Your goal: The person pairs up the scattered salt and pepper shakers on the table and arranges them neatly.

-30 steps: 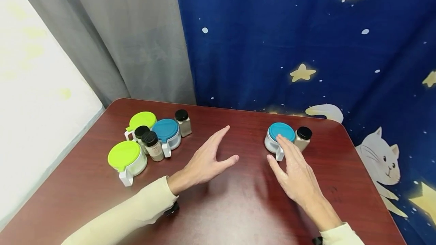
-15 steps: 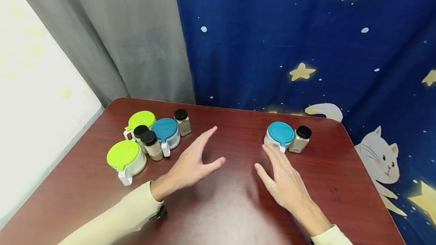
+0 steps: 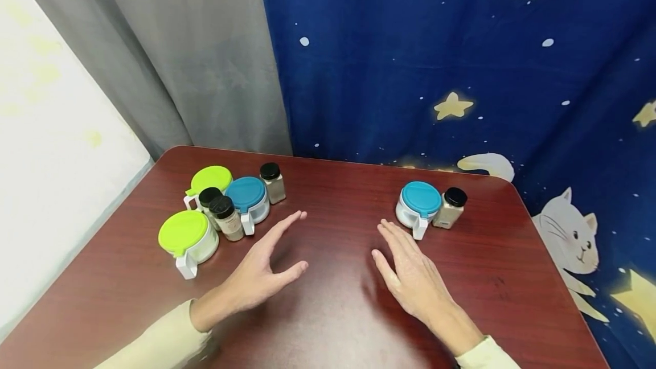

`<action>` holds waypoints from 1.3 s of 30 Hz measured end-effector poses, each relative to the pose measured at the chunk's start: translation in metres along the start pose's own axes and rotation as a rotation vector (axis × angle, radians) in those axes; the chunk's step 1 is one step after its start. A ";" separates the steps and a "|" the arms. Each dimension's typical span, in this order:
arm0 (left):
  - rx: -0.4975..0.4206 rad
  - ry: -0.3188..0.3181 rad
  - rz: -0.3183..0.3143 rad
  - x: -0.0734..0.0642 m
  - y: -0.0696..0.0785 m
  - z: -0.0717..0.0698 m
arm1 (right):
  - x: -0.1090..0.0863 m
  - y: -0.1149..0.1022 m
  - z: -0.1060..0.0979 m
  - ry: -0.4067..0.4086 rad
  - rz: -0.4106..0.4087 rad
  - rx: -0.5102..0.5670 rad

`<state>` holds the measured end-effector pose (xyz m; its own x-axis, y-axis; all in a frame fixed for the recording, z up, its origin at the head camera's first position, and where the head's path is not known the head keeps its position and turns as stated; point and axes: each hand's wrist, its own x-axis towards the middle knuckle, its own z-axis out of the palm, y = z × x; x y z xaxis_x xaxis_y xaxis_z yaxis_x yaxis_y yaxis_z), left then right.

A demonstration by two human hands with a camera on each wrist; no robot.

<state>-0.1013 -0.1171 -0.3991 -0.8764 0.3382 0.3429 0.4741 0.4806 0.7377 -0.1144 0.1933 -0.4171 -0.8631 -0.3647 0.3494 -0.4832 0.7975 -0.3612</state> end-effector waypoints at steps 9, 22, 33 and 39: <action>-0.164 -0.022 0.072 -0.022 -0.015 -0.016 | 0.005 -0.007 0.010 -0.003 -0.013 0.042; -0.289 0.127 0.266 -0.044 -0.030 -0.031 | 0.007 -0.021 0.023 -0.034 -0.025 0.095; -0.337 0.183 0.269 -0.062 -0.046 -0.068 | 0.011 -0.029 0.034 -0.020 -0.074 0.121; -0.425 0.254 0.287 -0.068 -0.056 -0.090 | 0.014 -0.032 0.036 -0.022 -0.055 0.124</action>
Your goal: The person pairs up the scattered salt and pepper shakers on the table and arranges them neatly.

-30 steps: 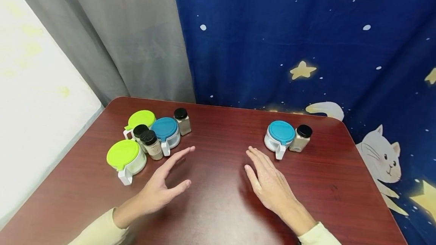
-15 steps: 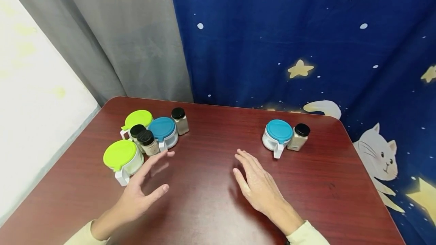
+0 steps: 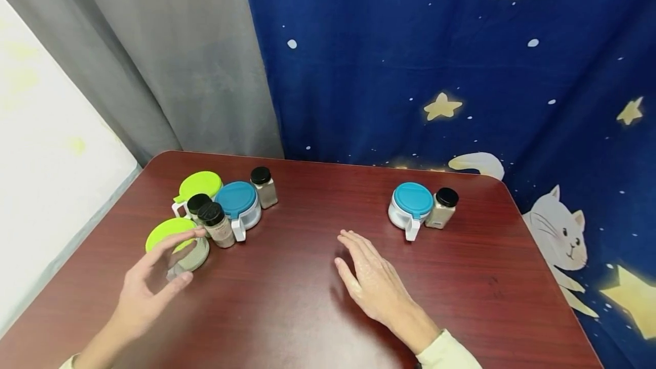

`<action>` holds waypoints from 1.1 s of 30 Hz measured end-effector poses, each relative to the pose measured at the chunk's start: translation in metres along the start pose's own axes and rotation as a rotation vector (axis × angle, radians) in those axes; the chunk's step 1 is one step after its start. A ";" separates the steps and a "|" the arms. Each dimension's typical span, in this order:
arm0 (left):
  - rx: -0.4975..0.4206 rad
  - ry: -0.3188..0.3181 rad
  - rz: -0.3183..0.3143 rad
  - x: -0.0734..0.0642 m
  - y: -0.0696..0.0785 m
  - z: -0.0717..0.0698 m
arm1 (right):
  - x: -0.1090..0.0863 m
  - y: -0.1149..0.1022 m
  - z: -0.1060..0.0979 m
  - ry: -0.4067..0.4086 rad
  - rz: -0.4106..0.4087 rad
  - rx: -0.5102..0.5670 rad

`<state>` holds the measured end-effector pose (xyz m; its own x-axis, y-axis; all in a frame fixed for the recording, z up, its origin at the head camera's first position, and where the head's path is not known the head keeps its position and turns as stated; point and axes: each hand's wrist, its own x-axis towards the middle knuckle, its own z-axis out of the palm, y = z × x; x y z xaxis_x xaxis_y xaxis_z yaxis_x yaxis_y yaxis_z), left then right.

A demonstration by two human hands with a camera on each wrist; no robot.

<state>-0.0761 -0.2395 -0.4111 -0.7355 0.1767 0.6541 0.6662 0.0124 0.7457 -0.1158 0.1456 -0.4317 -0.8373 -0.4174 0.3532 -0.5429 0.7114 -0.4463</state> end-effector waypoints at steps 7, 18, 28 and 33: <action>-0.052 0.069 0.053 -0.003 0.004 -0.025 | 0.006 -0.010 0.006 -0.013 -0.008 0.031; -0.220 0.143 -0.009 -0.007 -0.005 -0.081 | 0.033 -0.046 0.010 -0.042 0.036 0.230; -0.117 0.122 -0.237 -0.019 -0.021 -0.105 | 0.059 -0.065 0.025 -0.054 -0.014 0.372; -0.076 0.088 -0.315 -0.027 -0.034 -0.107 | 0.070 -0.072 0.035 -0.071 -0.021 0.401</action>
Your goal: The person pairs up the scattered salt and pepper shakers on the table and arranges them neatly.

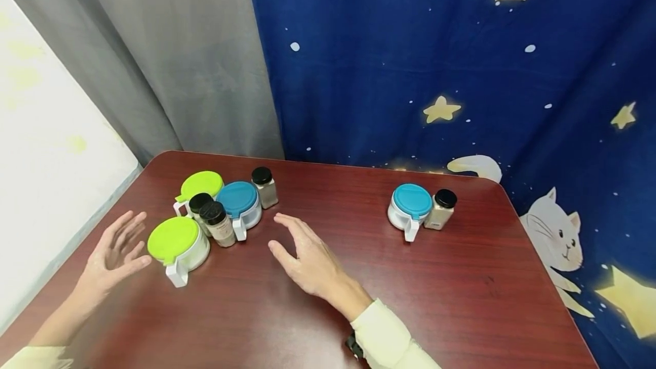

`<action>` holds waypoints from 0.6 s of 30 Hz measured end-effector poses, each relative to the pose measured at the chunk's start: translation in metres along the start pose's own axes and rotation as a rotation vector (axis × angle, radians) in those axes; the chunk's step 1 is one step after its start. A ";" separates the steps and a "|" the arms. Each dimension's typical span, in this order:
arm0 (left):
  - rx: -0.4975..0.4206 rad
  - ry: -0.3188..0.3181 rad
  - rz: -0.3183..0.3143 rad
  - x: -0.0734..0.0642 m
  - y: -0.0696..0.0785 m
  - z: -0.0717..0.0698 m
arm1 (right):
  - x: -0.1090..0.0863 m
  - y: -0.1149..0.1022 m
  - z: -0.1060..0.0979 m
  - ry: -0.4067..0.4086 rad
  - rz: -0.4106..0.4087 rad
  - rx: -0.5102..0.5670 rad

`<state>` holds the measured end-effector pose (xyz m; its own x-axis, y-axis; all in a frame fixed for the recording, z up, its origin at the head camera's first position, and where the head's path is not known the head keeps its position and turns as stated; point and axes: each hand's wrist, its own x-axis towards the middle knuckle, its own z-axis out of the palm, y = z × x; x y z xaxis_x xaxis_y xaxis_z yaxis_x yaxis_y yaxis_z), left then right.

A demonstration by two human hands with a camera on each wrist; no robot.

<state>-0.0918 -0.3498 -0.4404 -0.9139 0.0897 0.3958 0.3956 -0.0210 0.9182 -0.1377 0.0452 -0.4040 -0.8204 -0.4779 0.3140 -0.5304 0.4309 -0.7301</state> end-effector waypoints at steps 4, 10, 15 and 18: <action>0.029 -0.031 -0.052 -0.002 -0.008 -0.001 | 0.016 0.000 0.012 -0.010 -0.032 0.001; 0.127 -0.070 -0.134 -0.002 -0.014 0.003 | 0.043 -0.008 0.030 -0.046 -0.080 -0.019; 0.207 -0.093 -0.181 0.000 -0.014 0.007 | 0.058 -0.009 0.044 -0.089 -0.036 -0.010; 0.232 -0.095 -0.181 -0.002 -0.015 0.007 | 0.063 -0.009 0.055 -0.102 0.006 -0.019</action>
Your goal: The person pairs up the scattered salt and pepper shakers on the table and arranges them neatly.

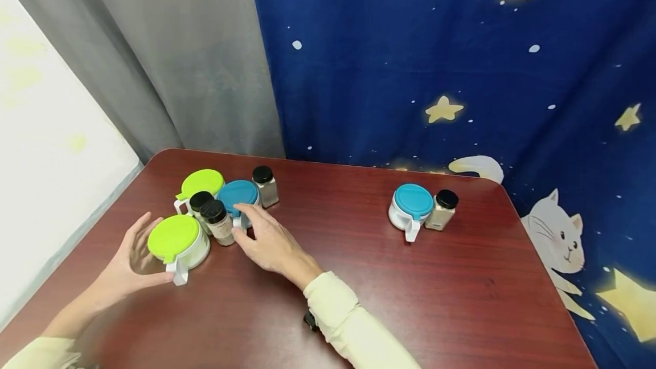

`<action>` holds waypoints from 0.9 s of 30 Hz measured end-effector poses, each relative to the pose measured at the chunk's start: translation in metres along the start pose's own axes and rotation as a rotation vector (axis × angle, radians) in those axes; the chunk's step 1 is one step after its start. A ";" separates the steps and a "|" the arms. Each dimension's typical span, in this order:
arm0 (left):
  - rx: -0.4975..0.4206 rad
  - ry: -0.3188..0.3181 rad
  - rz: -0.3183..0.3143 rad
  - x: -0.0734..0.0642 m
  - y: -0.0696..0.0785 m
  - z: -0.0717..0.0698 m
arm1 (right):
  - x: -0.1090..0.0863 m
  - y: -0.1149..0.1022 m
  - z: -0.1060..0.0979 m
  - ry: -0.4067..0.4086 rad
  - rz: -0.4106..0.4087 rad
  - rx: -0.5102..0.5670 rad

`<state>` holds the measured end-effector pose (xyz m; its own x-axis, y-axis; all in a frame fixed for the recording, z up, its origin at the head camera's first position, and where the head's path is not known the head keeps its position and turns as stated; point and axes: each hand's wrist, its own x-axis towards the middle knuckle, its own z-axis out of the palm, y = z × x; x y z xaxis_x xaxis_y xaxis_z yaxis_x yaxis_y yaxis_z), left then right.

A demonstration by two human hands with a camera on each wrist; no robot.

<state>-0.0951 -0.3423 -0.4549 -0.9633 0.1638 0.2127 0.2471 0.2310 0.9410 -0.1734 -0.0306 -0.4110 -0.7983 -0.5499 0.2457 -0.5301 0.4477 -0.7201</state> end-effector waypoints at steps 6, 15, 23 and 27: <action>0.034 0.012 -0.001 0.000 -0.001 0.005 | 0.006 0.003 0.012 0.079 -0.038 -0.099; 0.065 -0.003 0.020 0.001 0.000 0.011 | 0.013 0.004 0.020 0.089 -0.142 -0.276; 0.070 -0.020 0.068 0.007 -0.002 0.012 | 0.019 -0.001 0.020 0.092 -0.122 -0.268; 0.058 -0.021 0.063 0.005 -0.004 0.011 | 0.020 -0.005 0.020 0.109 -0.138 -0.262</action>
<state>-0.1000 -0.3316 -0.4604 -0.9433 0.1996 0.2654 0.3139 0.2750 0.9088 -0.1811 -0.0580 -0.4160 -0.7322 -0.5458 0.4073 -0.6797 0.5483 -0.4872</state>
